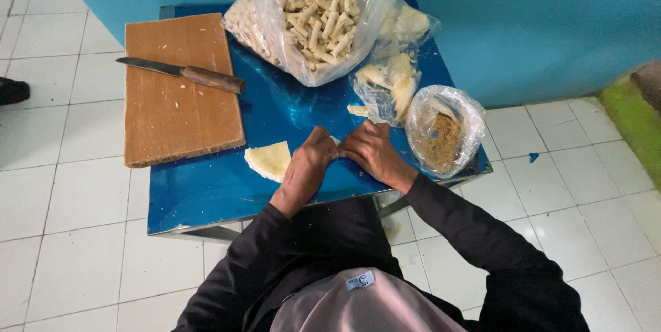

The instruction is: The person sits at a blue table and tears pieces from a sheet of dough, flattens each piece, adds brown filling from a plastic-lined bowl, and folds and pinches the dough closed around the filling by hand. A bag of already rolled dough pieces and a knife on a wooden board sit on the table.

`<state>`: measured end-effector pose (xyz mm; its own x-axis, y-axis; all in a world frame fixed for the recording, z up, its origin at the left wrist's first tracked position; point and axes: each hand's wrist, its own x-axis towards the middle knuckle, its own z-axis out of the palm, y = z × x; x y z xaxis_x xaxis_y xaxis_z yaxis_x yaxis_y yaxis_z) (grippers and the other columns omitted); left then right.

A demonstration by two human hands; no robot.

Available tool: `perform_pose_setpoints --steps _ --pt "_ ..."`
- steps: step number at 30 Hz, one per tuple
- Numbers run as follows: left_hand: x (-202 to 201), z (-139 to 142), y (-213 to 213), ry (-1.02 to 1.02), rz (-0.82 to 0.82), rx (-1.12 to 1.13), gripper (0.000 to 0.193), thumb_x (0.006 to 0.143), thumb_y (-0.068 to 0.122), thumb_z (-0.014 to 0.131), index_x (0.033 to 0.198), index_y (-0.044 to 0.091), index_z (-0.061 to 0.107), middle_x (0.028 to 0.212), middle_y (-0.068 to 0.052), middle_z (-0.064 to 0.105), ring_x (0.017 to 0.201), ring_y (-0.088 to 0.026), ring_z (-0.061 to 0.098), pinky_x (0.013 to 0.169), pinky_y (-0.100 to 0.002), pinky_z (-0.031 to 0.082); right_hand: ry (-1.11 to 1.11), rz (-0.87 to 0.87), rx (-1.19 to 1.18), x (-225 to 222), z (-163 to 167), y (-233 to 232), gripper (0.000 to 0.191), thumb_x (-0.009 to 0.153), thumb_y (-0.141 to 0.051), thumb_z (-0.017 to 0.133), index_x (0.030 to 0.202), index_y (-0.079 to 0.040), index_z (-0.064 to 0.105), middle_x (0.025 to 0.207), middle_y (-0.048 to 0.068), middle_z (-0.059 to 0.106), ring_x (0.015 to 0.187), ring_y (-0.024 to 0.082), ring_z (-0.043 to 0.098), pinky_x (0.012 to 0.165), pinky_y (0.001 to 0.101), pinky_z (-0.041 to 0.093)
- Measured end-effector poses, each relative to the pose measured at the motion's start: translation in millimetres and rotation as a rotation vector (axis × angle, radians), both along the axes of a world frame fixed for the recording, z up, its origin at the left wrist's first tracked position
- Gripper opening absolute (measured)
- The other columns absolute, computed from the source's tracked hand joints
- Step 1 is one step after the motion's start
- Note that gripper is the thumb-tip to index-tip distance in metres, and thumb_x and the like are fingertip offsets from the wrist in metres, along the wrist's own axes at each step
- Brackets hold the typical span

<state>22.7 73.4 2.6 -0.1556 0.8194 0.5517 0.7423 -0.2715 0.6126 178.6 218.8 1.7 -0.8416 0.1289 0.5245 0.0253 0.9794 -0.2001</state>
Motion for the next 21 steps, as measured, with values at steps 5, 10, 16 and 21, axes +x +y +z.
perform_pose_setpoints --steps 5,10,16,21 --pt "1 -4 5 0.041 0.04 0.063 0.002 0.086 -0.003 0.06 0.088 -0.002 0.059 0.096 -0.018 0.051 0.097 -0.037 0.058 0.079 -0.045 0.049 0.028 -0.034 0.012 2 0 -5 0.014 0.093 -0.024 0.075 0.104 -0.015 0.077 0.1 -0.002 0.068 0.1 0.021 0.056 0.089 0.0416 0.036" --pt "4 -2 1 -0.017 0.071 -0.039 0.005 0.09 -0.001 0.062 0.092 -0.003 0.059 0.101 -0.018 0.051 0.097 -0.037 0.058 0.078 -0.045 0.048 0.054 -0.045 0.177 4 -2 -10 0.016 0.092 -0.025 0.075 0.105 -0.015 0.075 0.103 -0.003 0.07 0.103 0.018 0.057 0.089 0.0465 0.034" --pt "11 5 -6 0.106 0.153 0.007 0.013 0.083 -0.003 0.064 0.094 -0.004 0.059 0.105 -0.019 0.051 0.099 -0.039 0.056 0.081 -0.047 0.047 -0.014 -0.125 0.238 5 -6 -12 0.023 0.094 -0.019 0.072 0.117 -0.018 0.073 0.112 0.0 0.066 0.111 0.022 0.054 0.092 0.0427 0.034" --pt "11 10 -6 0.103 0.223 -0.03 0.007 0.084 -0.001 0.066 0.09 -0.002 0.061 0.104 -0.017 0.051 0.097 -0.038 0.052 0.083 -0.047 0.047 -0.05 -0.151 0.303 14 -5 -23 0.033 0.093 -0.013 0.066 0.126 -0.016 0.07 0.121 -0.004 0.065 0.111 0.018 0.054 0.094 0.0465 0.033"
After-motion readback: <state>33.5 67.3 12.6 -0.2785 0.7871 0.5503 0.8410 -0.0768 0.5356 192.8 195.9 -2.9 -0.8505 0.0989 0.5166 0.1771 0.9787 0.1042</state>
